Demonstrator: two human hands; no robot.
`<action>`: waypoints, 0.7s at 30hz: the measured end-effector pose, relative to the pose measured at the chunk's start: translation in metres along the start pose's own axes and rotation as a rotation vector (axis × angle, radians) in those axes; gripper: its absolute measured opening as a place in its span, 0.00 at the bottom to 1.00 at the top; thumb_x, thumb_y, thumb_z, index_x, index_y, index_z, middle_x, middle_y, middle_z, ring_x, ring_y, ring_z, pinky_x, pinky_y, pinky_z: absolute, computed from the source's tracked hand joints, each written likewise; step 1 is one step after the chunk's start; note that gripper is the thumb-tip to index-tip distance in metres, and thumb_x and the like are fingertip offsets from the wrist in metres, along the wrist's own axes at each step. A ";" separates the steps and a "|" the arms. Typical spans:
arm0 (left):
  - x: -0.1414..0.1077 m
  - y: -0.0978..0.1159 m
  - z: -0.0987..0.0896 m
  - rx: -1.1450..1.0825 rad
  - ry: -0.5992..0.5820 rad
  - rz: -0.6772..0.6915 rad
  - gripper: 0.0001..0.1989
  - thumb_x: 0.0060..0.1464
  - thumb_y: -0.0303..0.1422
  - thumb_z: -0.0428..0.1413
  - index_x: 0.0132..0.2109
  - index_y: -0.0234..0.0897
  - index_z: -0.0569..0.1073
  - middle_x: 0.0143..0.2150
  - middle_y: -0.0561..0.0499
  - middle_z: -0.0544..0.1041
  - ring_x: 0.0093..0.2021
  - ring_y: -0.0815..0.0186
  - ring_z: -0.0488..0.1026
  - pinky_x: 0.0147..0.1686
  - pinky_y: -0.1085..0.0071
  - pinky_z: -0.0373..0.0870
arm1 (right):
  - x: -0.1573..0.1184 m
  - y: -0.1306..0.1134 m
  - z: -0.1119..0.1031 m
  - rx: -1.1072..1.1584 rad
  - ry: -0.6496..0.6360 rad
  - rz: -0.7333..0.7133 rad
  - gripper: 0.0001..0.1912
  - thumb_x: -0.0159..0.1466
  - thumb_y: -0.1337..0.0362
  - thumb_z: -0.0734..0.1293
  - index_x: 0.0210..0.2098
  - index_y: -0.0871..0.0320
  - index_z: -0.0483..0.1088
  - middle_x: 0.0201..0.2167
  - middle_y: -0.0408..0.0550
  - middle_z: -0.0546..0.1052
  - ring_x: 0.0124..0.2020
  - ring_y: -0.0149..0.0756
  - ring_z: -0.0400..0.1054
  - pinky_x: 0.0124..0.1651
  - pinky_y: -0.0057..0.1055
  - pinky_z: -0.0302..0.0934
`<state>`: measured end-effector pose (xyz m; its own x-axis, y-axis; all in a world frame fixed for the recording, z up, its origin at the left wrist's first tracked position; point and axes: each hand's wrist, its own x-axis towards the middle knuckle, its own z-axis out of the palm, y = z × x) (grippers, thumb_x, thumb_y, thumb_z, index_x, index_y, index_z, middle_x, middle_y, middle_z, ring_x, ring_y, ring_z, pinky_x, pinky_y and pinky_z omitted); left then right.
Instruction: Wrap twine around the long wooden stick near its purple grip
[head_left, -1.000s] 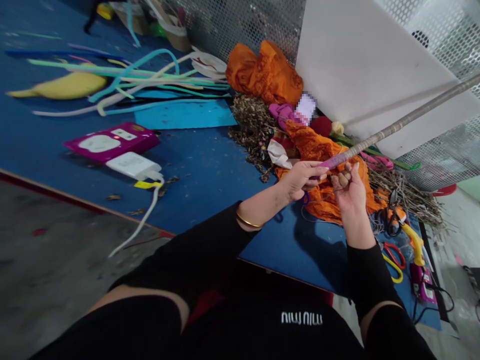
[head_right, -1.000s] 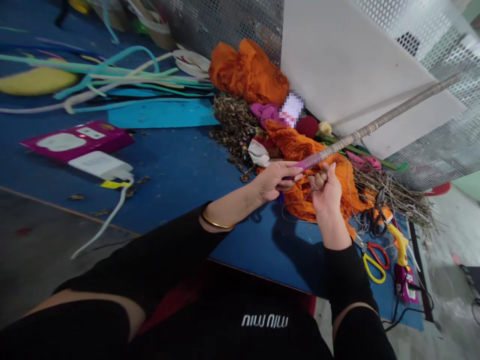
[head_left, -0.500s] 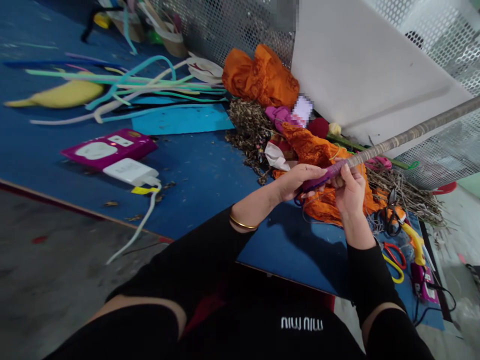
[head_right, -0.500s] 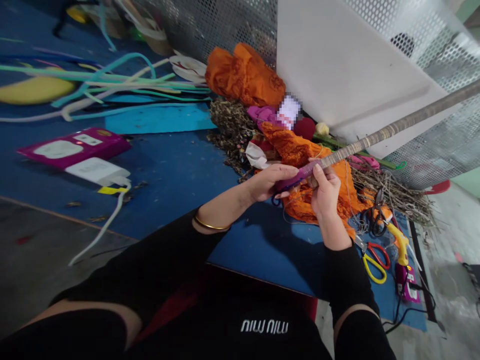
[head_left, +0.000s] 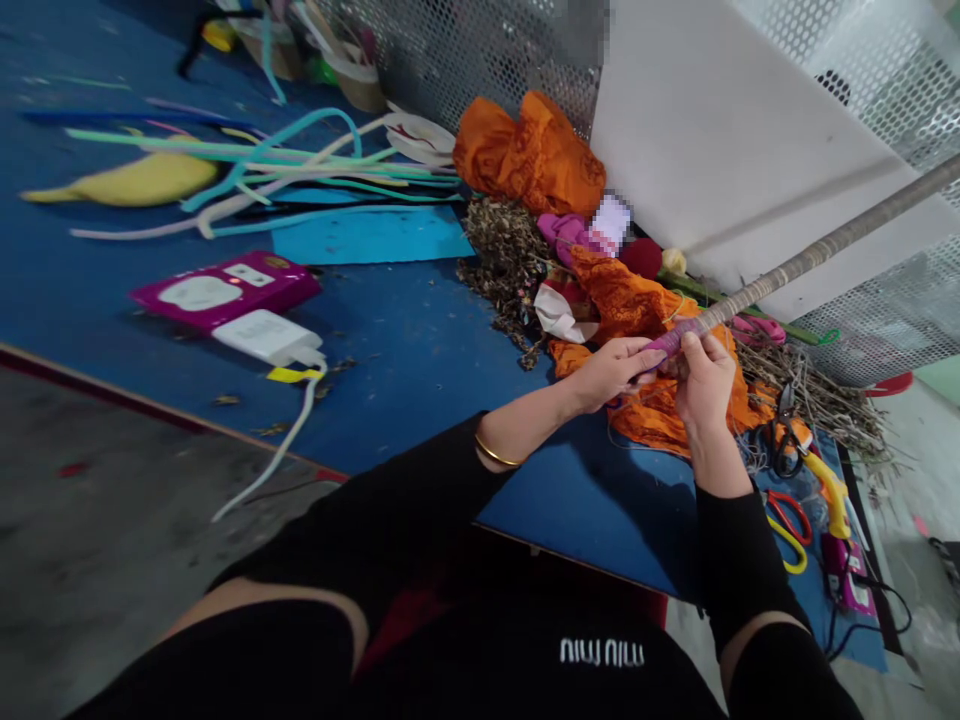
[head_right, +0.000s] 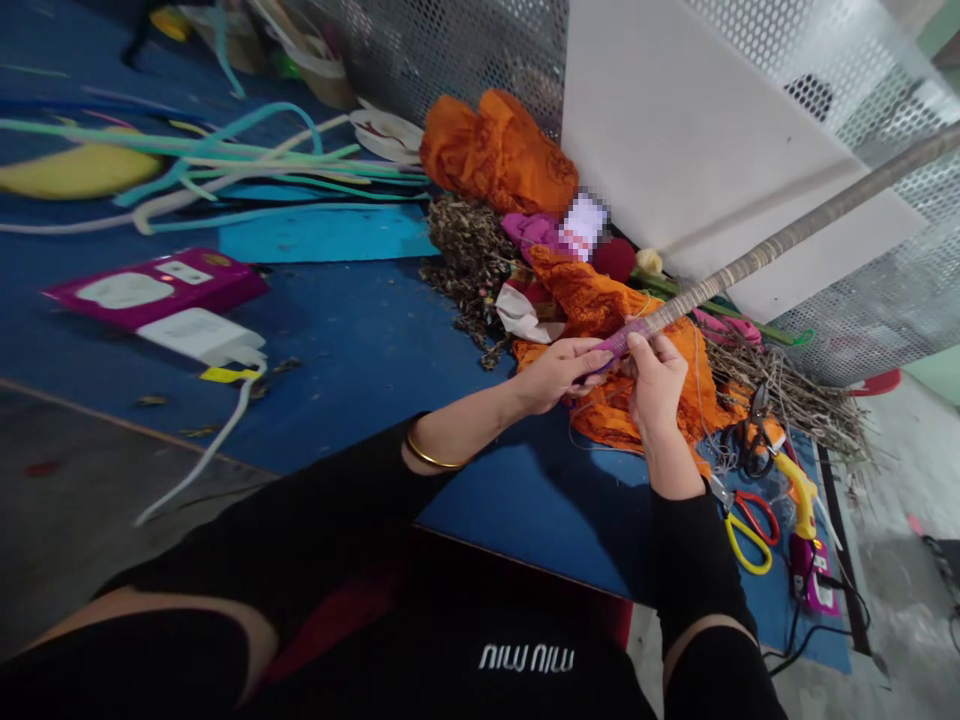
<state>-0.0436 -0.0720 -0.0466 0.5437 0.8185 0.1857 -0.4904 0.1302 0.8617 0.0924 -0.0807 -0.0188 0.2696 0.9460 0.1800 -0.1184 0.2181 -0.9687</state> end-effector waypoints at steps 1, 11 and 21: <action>0.000 -0.001 0.001 0.015 0.005 0.006 0.28 0.49 0.54 0.68 0.35 0.33 0.70 0.21 0.60 0.61 0.18 0.78 0.51 0.17 0.78 0.43 | 0.000 0.002 -0.001 -0.032 0.023 -0.014 0.23 0.49 0.49 0.79 0.37 0.58 0.77 0.18 0.34 0.66 0.19 0.22 0.54 0.23 0.27 0.52; 0.003 0.003 -0.010 0.122 0.102 -0.033 0.21 0.54 0.47 0.65 0.38 0.32 0.72 0.24 0.59 0.63 0.19 0.78 0.52 0.20 0.77 0.44 | -0.001 0.004 0.006 0.128 0.051 -0.037 0.28 0.56 0.37 0.73 0.36 0.56 0.71 0.18 0.28 0.50 0.18 0.23 0.44 0.26 0.27 0.54; 0.006 -0.005 -0.008 0.297 0.176 0.003 0.15 0.51 0.41 0.64 0.32 0.35 0.69 0.24 0.58 0.64 0.24 0.75 0.55 0.25 0.75 0.49 | -0.019 -0.001 0.008 -0.053 0.016 -0.197 0.20 0.63 0.46 0.72 0.29 0.56 0.72 0.17 0.32 0.56 0.18 0.22 0.45 0.21 0.26 0.42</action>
<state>-0.0433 -0.0634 -0.0540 0.4040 0.9060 0.1263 -0.2583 -0.0195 0.9659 0.0797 -0.0972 -0.0196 0.2981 0.8821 0.3647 -0.0117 0.3854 -0.9227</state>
